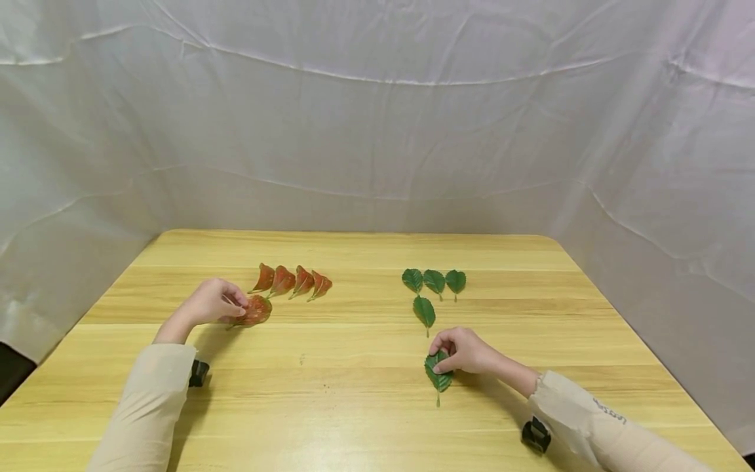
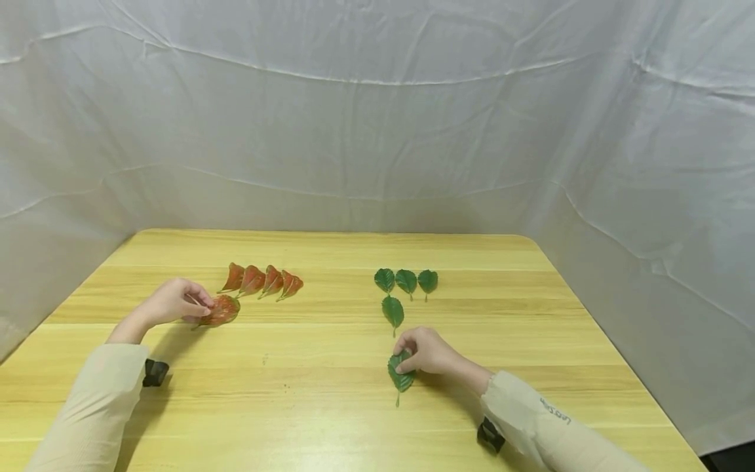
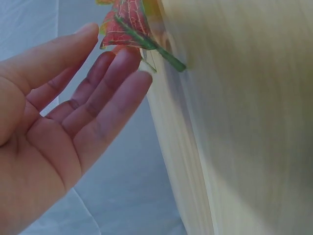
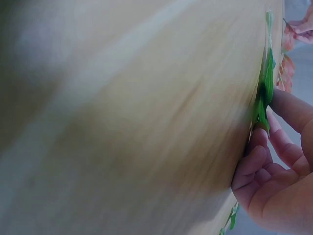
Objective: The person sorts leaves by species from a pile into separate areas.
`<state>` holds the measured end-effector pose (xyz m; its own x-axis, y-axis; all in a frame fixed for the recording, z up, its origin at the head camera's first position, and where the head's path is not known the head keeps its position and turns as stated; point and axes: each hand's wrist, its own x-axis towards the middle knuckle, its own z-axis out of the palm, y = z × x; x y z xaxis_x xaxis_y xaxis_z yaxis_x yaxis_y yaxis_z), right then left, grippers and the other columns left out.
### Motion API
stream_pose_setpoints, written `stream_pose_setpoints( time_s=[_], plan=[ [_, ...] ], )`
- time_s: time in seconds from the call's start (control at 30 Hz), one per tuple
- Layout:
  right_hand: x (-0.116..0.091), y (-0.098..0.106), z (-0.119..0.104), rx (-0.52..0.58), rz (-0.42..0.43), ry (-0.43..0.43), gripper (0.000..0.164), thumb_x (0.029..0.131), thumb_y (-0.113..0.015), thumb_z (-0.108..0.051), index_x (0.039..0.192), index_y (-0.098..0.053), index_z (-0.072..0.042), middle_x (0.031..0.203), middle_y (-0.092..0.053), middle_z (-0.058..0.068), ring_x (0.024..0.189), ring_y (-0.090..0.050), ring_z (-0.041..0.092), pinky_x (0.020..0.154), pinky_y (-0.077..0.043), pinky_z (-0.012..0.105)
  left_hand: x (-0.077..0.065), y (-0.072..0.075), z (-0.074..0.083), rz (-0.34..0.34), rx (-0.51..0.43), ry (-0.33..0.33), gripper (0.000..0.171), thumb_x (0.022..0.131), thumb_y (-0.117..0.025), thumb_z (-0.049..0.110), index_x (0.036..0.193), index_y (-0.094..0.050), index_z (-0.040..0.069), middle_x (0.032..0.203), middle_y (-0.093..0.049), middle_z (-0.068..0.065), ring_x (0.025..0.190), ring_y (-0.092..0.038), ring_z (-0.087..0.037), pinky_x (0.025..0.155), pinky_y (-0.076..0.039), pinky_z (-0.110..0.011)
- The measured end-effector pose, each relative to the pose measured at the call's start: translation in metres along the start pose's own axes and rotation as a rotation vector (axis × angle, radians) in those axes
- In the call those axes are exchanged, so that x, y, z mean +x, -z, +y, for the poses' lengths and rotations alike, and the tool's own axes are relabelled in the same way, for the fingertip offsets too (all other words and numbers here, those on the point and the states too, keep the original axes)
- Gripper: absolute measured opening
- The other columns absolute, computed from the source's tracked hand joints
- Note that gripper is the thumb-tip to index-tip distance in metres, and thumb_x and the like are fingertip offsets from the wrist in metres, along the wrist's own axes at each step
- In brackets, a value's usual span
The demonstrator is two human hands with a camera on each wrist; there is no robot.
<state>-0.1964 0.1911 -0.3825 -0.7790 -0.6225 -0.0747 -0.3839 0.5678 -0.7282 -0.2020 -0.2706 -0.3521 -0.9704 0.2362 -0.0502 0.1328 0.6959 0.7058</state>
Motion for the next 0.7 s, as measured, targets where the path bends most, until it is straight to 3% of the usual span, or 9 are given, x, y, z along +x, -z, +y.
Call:
stream_pose_setpoints(
  time_s=[0.3, 0.7],
  plan=[
    [0.000, 0.000, 0.000, 0.015, -0.004, -0.003, 0.019, 0.068, -0.075, -0.004, 0.081, -0.062, 0.000, 0.066, -0.050, -0.003, 0.057, -0.041, 0.007, 0.052, -0.038, 0.020, 0.000, 0.001, 0.002, 0.092, 0.134, -0.061, 0.007, 0.077, -0.065, 0.000, 0.081, -0.065, -0.005, 0.074, -0.062, -0.005, 0.069, -0.057, -0.020, 0.063, -0.047, -0.036],
    [0.000, 0.000, 0.001, 0.017, -0.003, -0.003, 0.019, 0.068, -0.075, -0.004, 0.081, -0.062, -0.001, 0.067, -0.051, -0.003, 0.057, -0.042, 0.007, 0.052, -0.039, 0.020, -0.001, -0.001, 0.011, 0.177, 0.159, -0.068, 0.009, 0.078, -0.064, 0.003, 0.084, -0.065, -0.004, 0.075, -0.062, -0.005, 0.069, -0.056, -0.019, 0.067, -0.046, -0.039]
  ],
)
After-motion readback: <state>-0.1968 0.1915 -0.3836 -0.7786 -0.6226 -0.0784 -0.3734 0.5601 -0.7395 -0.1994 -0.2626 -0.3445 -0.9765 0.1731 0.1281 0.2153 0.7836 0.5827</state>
